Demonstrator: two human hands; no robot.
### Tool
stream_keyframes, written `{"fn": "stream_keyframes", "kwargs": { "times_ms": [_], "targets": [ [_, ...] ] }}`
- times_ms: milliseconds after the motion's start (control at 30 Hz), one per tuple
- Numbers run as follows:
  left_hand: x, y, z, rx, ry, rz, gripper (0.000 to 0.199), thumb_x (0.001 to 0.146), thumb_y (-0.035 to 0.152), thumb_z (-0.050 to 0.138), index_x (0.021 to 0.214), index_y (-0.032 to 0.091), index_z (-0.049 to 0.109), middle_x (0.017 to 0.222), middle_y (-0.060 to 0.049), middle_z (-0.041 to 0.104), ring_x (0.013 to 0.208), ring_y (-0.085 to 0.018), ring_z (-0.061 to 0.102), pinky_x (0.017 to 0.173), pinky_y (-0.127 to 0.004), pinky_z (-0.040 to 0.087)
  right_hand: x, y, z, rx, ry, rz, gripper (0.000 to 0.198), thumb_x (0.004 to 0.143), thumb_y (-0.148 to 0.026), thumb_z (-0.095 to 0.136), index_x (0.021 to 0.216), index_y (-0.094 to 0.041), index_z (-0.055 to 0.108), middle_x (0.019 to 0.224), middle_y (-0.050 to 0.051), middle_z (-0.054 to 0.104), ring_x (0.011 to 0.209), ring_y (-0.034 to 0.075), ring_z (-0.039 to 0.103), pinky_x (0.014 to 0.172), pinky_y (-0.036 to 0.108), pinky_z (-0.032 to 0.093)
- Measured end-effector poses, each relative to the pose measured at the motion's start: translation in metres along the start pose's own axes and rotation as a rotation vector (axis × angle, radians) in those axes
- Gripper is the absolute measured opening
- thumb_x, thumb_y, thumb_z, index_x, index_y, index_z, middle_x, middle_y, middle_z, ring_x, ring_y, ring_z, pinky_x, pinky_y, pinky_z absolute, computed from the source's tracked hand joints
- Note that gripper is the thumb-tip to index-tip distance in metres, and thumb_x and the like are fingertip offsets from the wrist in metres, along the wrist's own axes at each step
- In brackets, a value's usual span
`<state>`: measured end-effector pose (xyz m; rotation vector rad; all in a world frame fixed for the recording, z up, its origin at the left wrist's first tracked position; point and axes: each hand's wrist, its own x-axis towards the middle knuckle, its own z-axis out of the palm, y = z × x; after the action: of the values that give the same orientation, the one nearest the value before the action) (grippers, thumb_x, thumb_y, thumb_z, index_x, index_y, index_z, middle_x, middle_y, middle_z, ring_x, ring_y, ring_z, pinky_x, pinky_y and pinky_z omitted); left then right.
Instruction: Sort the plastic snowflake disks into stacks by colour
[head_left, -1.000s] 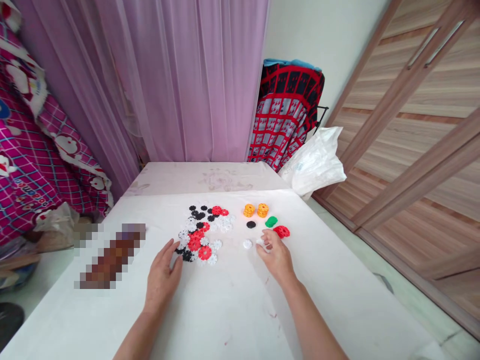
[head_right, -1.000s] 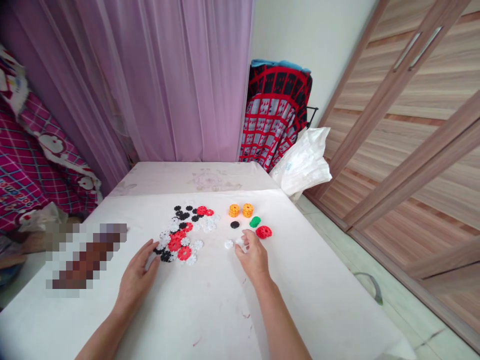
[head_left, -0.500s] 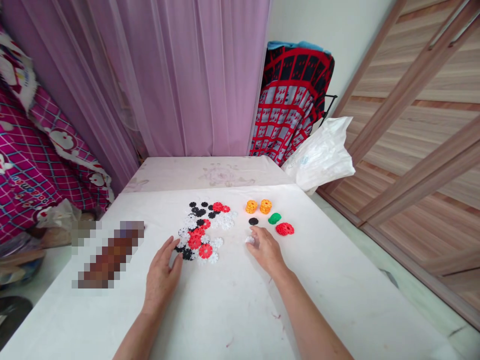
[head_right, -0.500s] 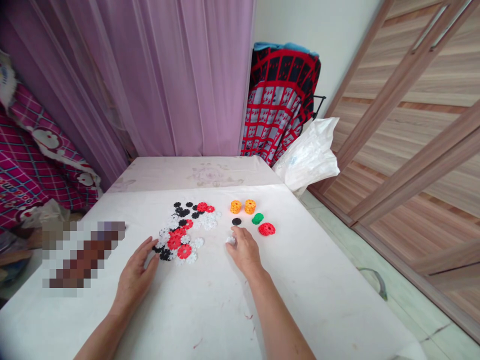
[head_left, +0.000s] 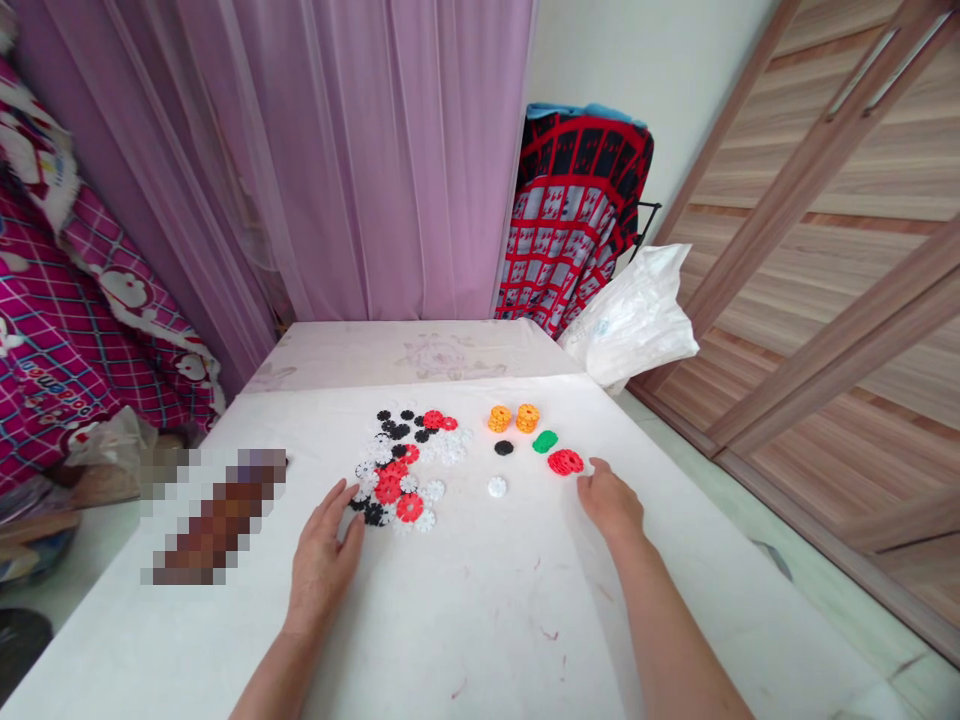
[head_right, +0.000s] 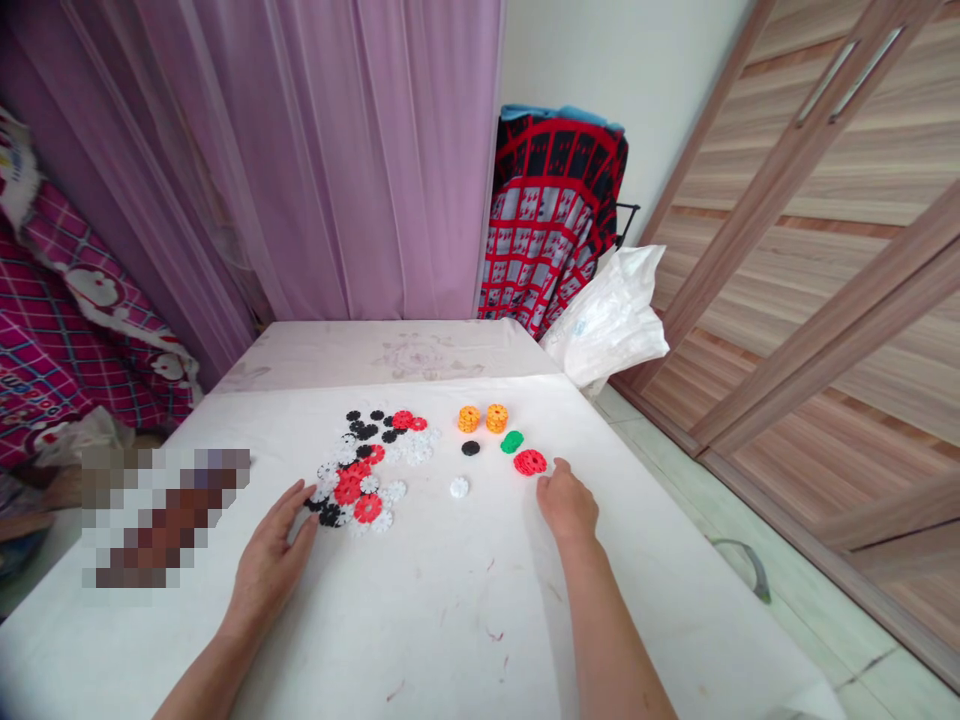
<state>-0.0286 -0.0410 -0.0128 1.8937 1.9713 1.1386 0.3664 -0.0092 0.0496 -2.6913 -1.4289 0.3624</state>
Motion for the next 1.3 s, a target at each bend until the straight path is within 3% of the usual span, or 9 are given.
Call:
{"fn": "stream_keyframes", "kwargs": {
  "times_ms": [267, 533, 800, 1033, 1300],
  "targets": [
    [-0.001, 0.002, -0.001, -0.024, 0.003, -0.02, 0.042, 0.088, 0.041, 0.046, 0.122, 0.023, 0.063, 0.139, -0.009, 0.057, 0.123, -0.027, 0.056, 0.1, -0.044, 0.05, 0.002, -0.019, -0.011, -0.104, -0.083, -0.034, 0.04, 0.092, -0.018, 0.029, 0.122, -0.018, 0.055, 0.115, 0.016, 0.067, 0.104, 0.028, 0.065, 0.082, 0.038, 0.048],
    [-0.002, 0.003, 0.0, -0.029, 0.015, -0.012, 0.04, 0.089, 0.04, 0.047, 0.122, 0.024, 0.063, 0.138, -0.008, 0.057, 0.123, -0.027, 0.056, 0.103, -0.045, 0.048, 0.0, -0.023, -0.01, -0.114, -0.043, -0.066, 0.04, 0.09, -0.016, 0.03, 0.12, -0.017, 0.057, 0.108, 0.016, 0.069, 0.098, 0.027, 0.067, 0.077, 0.037, 0.048],
    [-0.003, 0.004, 0.0, -0.032, 0.017, 0.008, 0.039, 0.089, 0.036, 0.046, 0.122, 0.023, 0.063, 0.137, -0.009, 0.059, 0.122, -0.026, 0.058, 0.104, -0.045, 0.046, -0.004, -0.004, 0.004, -0.038, 0.065, -0.021, 0.049, 0.092, -0.025, 0.032, 0.138, -0.019, 0.046, 0.109, 0.014, 0.069, 0.097, 0.025, 0.067, 0.08, 0.037, 0.05],
    [-0.002, 0.005, -0.002, -0.028, 0.001, -0.001, 0.04, 0.089, 0.039, 0.046, 0.121, 0.023, 0.063, 0.138, -0.009, 0.058, 0.12, -0.026, 0.059, 0.097, -0.043, 0.051, -0.014, -0.006, 0.007, -0.12, 0.075, -0.078, 0.04, 0.092, -0.019, 0.034, 0.12, -0.02, 0.063, 0.119, 0.015, 0.063, 0.097, 0.024, 0.067, 0.078, 0.034, 0.05],
    [-0.002, 0.005, -0.002, -0.023, 0.01, -0.003, 0.04, 0.089, 0.039, 0.046, 0.122, 0.023, 0.063, 0.137, -0.009, 0.058, 0.122, -0.027, 0.058, 0.102, -0.046, 0.048, -0.02, -0.018, 0.005, -0.19, 0.048, -0.12, 0.042, 0.093, -0.018, 0.029, 0.117, -0.018, 0.064, 0.117, 0.016, 0.06, 0.097, 0.025, 0.067, 0.076, 0.034, 0.05]
  ]
}}
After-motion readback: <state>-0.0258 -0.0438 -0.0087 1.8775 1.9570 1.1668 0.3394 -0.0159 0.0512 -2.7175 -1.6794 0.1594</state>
